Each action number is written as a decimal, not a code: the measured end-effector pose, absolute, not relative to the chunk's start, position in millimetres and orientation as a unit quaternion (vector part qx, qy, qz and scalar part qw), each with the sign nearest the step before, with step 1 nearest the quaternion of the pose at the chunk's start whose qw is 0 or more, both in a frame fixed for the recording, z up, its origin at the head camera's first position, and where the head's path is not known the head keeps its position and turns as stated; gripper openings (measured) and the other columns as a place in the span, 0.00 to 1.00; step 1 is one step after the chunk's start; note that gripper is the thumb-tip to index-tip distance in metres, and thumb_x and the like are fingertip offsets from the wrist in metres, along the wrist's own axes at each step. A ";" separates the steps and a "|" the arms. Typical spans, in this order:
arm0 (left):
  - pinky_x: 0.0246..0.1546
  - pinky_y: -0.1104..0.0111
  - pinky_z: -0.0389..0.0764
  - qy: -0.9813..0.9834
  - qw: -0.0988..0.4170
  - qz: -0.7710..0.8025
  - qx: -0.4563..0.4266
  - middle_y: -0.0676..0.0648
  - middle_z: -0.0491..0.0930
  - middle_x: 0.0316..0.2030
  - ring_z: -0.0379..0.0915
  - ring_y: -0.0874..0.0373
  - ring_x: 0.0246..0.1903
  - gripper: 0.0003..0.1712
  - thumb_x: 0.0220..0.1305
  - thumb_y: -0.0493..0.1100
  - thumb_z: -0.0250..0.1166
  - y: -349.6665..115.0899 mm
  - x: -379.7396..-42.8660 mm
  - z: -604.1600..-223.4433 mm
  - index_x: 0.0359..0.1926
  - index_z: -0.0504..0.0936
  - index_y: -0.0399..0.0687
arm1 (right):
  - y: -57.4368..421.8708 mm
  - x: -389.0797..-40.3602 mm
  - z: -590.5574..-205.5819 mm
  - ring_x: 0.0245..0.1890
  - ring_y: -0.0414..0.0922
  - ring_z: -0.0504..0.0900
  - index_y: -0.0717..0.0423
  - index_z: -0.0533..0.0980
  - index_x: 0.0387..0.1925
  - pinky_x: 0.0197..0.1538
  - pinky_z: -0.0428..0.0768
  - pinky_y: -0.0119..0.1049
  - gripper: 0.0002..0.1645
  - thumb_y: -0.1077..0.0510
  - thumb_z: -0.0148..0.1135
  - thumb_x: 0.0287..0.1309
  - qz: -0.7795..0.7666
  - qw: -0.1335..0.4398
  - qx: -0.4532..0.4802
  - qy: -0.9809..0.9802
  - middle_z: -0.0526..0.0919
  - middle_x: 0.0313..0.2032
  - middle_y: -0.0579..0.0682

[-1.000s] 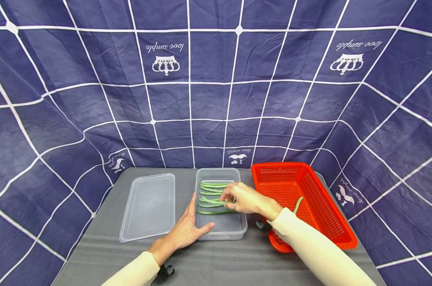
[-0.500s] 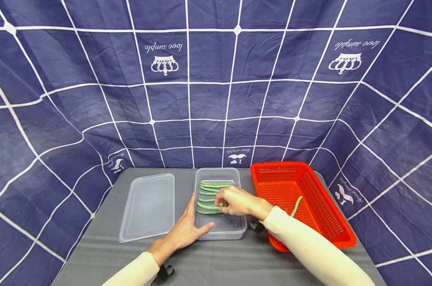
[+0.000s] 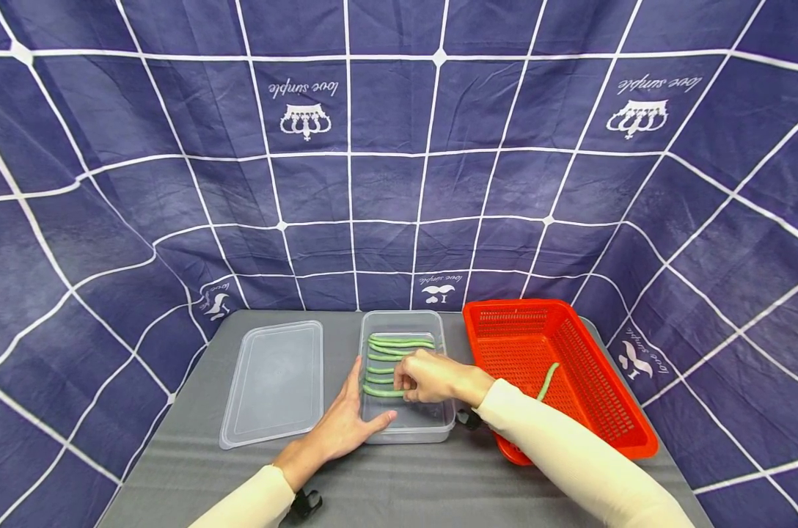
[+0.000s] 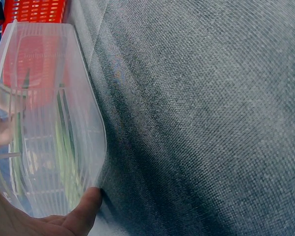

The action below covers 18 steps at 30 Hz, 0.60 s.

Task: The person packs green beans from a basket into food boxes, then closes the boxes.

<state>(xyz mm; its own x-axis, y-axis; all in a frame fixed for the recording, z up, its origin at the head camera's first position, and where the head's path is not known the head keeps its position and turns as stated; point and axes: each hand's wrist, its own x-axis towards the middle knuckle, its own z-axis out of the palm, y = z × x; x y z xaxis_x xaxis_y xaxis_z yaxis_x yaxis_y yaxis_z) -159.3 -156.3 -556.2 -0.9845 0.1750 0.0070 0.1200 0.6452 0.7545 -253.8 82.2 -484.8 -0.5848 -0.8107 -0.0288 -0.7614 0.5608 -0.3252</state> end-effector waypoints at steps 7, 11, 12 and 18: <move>0.86 0.34 0.69 0.907 0.028 0.412 0.082 0.26 0.52 0.93 0.60 0.26 0.88 0.80 0.70 0.69 0.81 -156.5 -158.3 -554.6 0.97 0.37 0.42 | 79.7 -253.2 -487.2 0.34 0.28 0.83 0.45 0.92 0.41 0.43 0.83 0.25 0.09 0.61 0.86 0.62 -0.133 0.082 -0.458 0.875 0.92 0.34 0.39; 0.86 0.33 0.68 0.906 0.029 0.414 0.082 0.26 0.52 0.93 0.60 0.26 0.89 0.80 0.70 0.69 0.81 -156.9 -157.6 -552.9 0.97 0.37 0.42 | 79.2 -253.8 -489.9 0.32 0.27 0.81 0.47 0.93 0.42 0.42 0.83 0.25 0.10 0.60 0.87 0.61 -0.127 0.084 -0.464 0.872 0.92 0.33 0.39; 0.87 0.33 0.68 0.906 0.030 0.415 0.082 0.26 0.51 0.93 0.59 0.26 0.89 0.80 0.70 0.69 0.81 -156.9 -157.5 -552.9 0.97 0.37 0.42 | 79.3 -253.8 -490.2 0.32 0.27 0.81 0.48 0.93 0.42 0.42 0.83 0.26 0.10 0.59 0.88 0.61 -0.125 0.084 -0.465 0.872 0.92 0.33 0.40; 0.87 0.33 0.67 0.904 0.034 0.418 0.082 0.27 0.50 0.93 0.58 0.26 0.90 0.79 0.71 0.69 0.81 -156.4 -156.9 -553.2 0.97 0.37 0.41 | 82.0 -253.4 -490.2 0.34 0.28 0.83 0.47 0.94 0.45 0.44 0.84 0.27 0.13 0.57 0.90 0.59 -0.121 0.095 -0.455 0.877 0.93 0.35 0.40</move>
